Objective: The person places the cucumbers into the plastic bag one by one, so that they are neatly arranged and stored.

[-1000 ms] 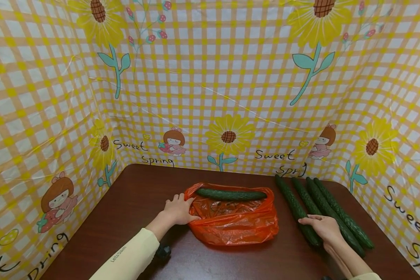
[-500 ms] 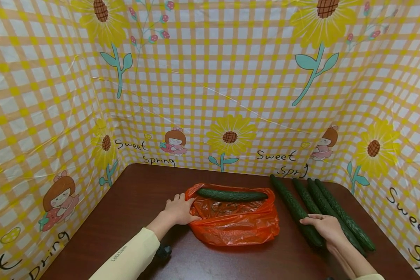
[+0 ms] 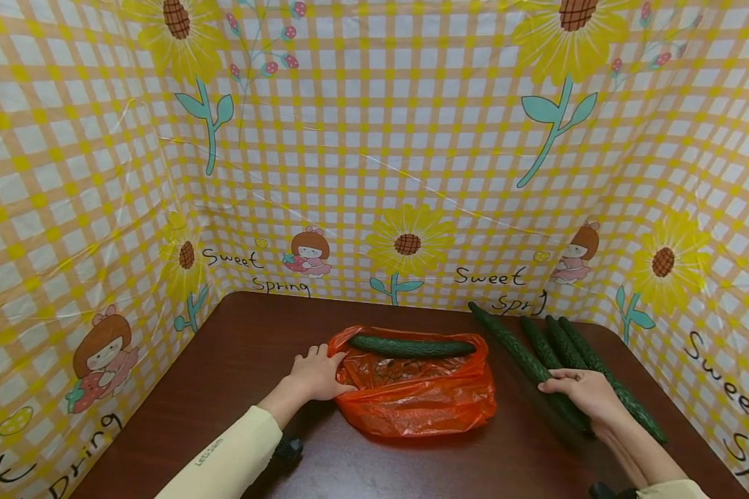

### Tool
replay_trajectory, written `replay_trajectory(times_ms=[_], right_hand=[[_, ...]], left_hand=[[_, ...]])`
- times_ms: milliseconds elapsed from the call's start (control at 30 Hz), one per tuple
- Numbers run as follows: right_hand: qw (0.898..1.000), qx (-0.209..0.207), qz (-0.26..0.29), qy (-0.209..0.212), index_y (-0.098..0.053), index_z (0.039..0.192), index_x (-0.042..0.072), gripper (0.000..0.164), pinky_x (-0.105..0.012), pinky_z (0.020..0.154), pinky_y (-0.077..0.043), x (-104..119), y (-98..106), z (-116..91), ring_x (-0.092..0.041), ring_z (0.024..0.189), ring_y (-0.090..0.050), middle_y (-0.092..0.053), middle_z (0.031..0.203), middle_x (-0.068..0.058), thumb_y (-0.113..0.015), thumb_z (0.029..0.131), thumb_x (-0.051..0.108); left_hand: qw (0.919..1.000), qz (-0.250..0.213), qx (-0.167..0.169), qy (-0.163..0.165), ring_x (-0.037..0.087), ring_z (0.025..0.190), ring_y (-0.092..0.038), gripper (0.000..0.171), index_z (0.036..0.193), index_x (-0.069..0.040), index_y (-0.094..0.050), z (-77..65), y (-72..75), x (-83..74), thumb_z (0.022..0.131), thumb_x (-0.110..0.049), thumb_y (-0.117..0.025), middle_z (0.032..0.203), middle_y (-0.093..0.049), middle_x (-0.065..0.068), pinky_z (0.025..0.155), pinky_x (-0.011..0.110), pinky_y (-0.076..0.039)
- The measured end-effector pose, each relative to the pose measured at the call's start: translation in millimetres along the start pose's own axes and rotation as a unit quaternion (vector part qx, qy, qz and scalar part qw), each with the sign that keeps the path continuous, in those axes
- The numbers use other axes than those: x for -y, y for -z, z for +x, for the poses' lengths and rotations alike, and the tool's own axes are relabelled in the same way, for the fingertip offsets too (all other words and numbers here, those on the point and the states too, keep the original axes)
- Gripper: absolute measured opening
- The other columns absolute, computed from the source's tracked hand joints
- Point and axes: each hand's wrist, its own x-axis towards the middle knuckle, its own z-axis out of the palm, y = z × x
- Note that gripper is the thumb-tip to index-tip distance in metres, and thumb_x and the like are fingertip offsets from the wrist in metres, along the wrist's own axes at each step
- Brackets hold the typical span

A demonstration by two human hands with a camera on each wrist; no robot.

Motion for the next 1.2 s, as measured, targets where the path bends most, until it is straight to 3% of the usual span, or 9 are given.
replay_trajectory(times_ms=[233, 567, 767, 1033, 1200], right_hand=[[0.999, 0.019, -0.034, 0.033, -0.046, 0.145, -0.008, 0.071, -0.066, 0.104, -0.036, 15.5, 8.4, 1.5, -0.059, 0.138, -0.026, -0.024, 0.158, -0.036, -0.064, 0.096, 0.040], [0.990, 0.038, -0.088, 0.103, -0.055, 0.140, -0.007, 0.061, -0.056, 0.095, -0.047, 35.0, 10.4, 3.5, -0.054, 0.129, -0.045, -0.049, 0.145, -0.032, -0.067, 0.096, 0.034], [0.986, 0.052, -0.095, 0.130, -0.057, 0.138, -0.004, 0.058, -0.055, 0.094, -0.049, 44.4, 4.8, 7.7, -0.051, 0.129, -0.050, -0.053, 0.143, -0.030, -0.070, 0.093, 0.031], [0.979, 0.097, -0.078, 0.159, -0.059, 0.136, -0.003, 0.055, -0.059, 0.096, -0.048, 57.2, -4.6, 13.3, -0.052, 0.131, -0.049, -0.046, 0.147, -0.034, -0.072, 0.090, 0.024], [0.976, 0.120, -0.075, 0.168, -0.061, 0.135, -0.002, 0.053, -0.062, 0.098, -0.046, 65.6, -11.3, 17.2, -0.054, 0.134, -0.045, -0.044, 0.149, -0.034, -0.071, 0.089, 0.022]], left_hand=[[1.0000, 0.000, -0.001, 0.001, 0.039, 0.133, -0.044, 0.084, 0.150, -0.021, -0.050, -0.3, 1.5, 1.9, 0.083, -0.068, -0.068, 0.146, -0.046, 0.018, 0.104, 0.063, -0.038], [0.9996, 0.007, -0.023, -0.016, 0.037, 0.127, -0.049, 0.084, 0.147, -0.020, -0.052, 0.9, -1.0, 4.5, 0.081, -0.069, -0.068, 0.140, -0.051, 0.016, 0.101, 0.060, -0.042], [0.9993, -0.013, -0.032, -0.013, 0.036, 0.127, -0.052, 0.083, 0.145, -0.017, -0.054, -0.1, -1.0, 5.4, 0.081, -0.067, -0.071, 0.138, -0.053, 0.016, 0.102, 0.059, -0.043], [0.9988, -0.030, -0.035, -0.016, 0.036, 0.130, -0.052, 0.080, 0.142, -0.015, -0.057, -0.4, -2.3, 7.7, 0.081, -0.065, -0.072, 0.142, -0.053, 0.017, 0.105, 0.060, -0.042], [0.9987, -0.022, -0.041, -0.022, 0.036, 0.124, -0.056, 0.080, 0.141, -0.015, -0.059, 0.3, -5.7, 9.5, 0.080, -0.067, -0.072, 0.138, -0.055, 0.016, 0.100, 0.058, -0.046]])
